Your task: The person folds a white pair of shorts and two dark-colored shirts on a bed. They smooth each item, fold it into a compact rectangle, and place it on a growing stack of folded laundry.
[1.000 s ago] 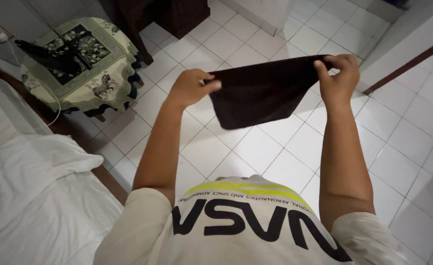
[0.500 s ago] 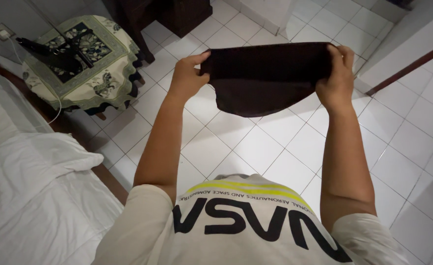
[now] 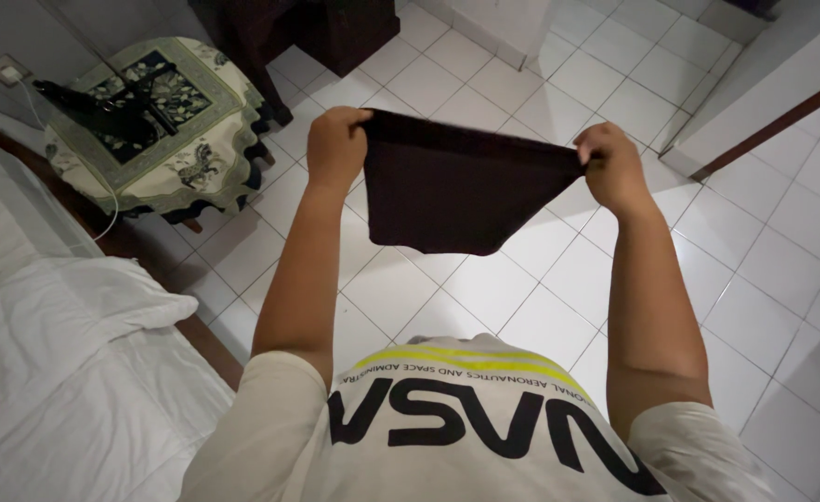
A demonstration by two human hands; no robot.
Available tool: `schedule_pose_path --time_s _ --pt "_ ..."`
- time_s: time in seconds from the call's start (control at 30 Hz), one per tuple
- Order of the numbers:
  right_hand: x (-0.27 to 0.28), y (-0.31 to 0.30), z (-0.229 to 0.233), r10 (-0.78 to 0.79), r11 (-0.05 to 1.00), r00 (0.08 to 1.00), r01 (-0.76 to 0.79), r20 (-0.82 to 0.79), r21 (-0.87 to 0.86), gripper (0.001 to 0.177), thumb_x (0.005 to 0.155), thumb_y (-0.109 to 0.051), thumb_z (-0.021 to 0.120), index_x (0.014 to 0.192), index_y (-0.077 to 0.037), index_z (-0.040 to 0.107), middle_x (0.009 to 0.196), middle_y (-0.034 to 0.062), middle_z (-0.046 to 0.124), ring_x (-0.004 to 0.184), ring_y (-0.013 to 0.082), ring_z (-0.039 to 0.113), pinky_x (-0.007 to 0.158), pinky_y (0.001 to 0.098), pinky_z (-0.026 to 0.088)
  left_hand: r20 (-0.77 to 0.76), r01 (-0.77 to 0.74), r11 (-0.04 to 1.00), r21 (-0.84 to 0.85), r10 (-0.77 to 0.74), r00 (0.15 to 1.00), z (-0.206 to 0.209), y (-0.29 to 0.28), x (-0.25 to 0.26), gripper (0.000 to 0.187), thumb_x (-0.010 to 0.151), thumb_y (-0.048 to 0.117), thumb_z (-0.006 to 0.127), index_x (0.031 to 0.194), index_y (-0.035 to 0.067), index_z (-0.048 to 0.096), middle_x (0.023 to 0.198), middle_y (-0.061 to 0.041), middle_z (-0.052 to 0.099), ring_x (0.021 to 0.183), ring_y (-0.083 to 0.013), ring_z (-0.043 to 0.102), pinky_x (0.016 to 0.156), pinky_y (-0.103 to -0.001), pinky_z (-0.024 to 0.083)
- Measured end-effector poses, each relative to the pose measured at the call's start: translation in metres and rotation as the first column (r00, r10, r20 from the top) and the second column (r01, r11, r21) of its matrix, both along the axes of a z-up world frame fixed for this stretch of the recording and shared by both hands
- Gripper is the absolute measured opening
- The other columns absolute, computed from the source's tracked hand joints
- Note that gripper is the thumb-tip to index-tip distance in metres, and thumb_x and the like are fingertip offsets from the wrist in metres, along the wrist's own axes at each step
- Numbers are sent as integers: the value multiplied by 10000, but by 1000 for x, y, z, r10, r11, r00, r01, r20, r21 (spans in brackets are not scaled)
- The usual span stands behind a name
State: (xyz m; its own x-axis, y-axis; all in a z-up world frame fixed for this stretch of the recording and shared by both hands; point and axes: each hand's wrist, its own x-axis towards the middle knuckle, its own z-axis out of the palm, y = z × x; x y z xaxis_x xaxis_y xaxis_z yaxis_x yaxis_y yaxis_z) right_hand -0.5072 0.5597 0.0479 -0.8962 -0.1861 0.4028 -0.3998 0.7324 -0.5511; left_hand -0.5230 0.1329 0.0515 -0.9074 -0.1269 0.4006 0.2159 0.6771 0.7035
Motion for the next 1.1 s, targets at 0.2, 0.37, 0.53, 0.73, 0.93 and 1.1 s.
schedule_pose_path --time_s 0.2,0.37,0.53,0.73,0.93,1.1 --pt "-11 -4 -22 -292 915 947 236 132 328 486 726 109 650 1033 -232 808 951 73 761 927 391 733 830 470 598 89 3 993 -116 7 996 -24 -1 -6 336 886 45 581 1099 206 785 1084 -27 735 1066 -297 684 973 -431 546" --pt "-31 38 -94 -424 876 901 384 87 291 261 842 -75 651 950 -247 815 825 38 756 861 351 742 780 442 601 48 34 999 37 -36 998 -58 -5 11 295 865 -44 555 958 112 787 993 -111 744 1030 -356 690 960 -453 544" --pt "-19 23 -73 -429 900 898 415 95 133 190 839 -113 658 930 -176 814 825 70 752 860 356 735 804 433 573 92 -8 991 135 -4 996 -72 0 -5 282 835 -27 570 902 129 795 891 -80 734 962 -306 698 931 -411 562" --pt "17 -30 57 -462 887 817 434 -346 -160 142 879 2 803 880 -138 787 807 119 696 783 360 700 750 425 557 -415 -7 999 33 20 910 62 35 17 112 849 15 696 869 81 785 786 -151 724 789 -372 705 749 -471 560" --pt "1 -18 18 -340 940 422 163 -840 -299 298 704 214 543 938 86 676 1155 163 692 922 299 594 828 384 512 -778 -43 999 1 28 627 -16 43 -19 155 1029 78 623 1164 123 685 1213 16 727 1082 -162 729 981 -288 606" --pt "-28 57 -125 -565 805 796 474 218 357 200 877 -145 629 851 -211 817 787 171 738 860 452 724 747 534 600 373 73 990 -119 -24 928 -174 12 -63 148 867 73 647 879 50 793 850 -156 737 946 -395 729 889 -460 600"
